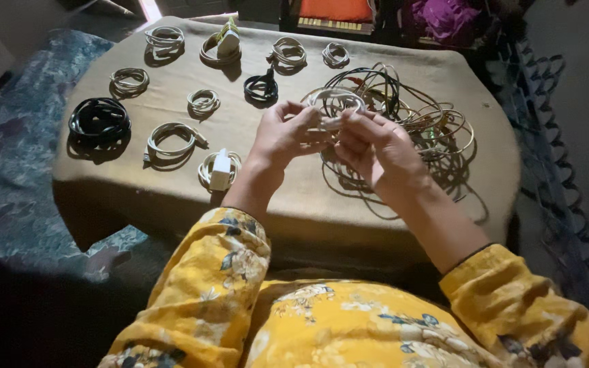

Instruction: The person untangles a pile of mixed cables on a table, separates individual cables, coils them neatly, and places them in organized piles. The person handles multiple cable types, including power cords and USB cables, and arranges them systematically across the table surface.

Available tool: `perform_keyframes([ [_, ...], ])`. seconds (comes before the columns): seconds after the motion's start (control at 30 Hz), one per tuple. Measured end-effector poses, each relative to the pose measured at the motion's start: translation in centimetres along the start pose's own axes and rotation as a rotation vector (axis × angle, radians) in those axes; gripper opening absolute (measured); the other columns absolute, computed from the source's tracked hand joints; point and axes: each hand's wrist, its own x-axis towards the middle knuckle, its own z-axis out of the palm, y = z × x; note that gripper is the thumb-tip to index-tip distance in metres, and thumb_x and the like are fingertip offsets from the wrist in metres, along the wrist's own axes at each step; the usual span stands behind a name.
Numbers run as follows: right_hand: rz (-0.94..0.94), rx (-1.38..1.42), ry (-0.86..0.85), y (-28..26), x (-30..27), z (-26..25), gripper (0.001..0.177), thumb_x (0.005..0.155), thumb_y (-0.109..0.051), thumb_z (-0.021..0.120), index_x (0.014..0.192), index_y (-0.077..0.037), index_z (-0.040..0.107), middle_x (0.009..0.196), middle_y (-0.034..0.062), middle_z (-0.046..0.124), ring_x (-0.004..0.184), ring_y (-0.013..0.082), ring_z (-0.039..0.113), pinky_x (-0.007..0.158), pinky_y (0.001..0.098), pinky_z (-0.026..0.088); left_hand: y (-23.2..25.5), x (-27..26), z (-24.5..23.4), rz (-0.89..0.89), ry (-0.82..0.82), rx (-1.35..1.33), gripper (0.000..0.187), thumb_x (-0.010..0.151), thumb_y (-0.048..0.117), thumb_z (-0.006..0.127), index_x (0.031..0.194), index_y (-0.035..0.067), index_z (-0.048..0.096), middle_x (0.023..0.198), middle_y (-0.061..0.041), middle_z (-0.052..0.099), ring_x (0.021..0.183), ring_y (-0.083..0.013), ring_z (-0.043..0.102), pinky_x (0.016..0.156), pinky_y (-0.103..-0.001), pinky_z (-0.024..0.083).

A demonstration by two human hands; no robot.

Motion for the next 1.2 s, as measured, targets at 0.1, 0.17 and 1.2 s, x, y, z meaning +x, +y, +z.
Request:
perform_keyframes([
  [0.1,-0.069,-0.004,0.084,1.0,0.6,-0.3,0.019,0.098,-0.017,0.072,0.106,-0.003,0.063,0.088,0.0028,0.066,0.073,0.0117,0.062,0.073,0.0313,0.060,-0.3,0.4,0.1,-0.039,-0.008,-0.010,0.028,0.096,0.022,0.066,0.109,0.001,0.054,0.097,-0.014,0.075,0.082,-0.0231,0.078,0.070,-0.036,0.067],
  [0.17,-0.107,-0.062,0.181,1.7,0.9,0.0,0.020,0.096,-0.017,0.072,0.107,-0.003,0.062,0.088,0.0030,0.067,0.073,0.0112,0.063,0.073,0.0300,0.060,-0.4,0.6,0.1,-0.033,-0.013,-0.051,0.028,0.095,0.022,0.066,0.109,0.001,0.052,0.097,-0.015,0.075,0.082,-0.0231,0.078,0.071,-0.037,0.067],
  [1.2,-0.097,-0.314,0.301,3.0,-0.1,3.0,0.025,0.091,-0.014,0.075,0.108,-0.007,0.057,0.092,0.0049,0.070,0.073,0.0100,0.068,0.072,0.0269,0.061,0.2,-0.5,-1.6,-0.152,0.091,0.044,0.032,0.085,0.027,0.076,0.105,0.005,0.063,0.089,-0.008,0.075,0.074,-0.0173,0.075,0.067,-0.035,0.065],
])
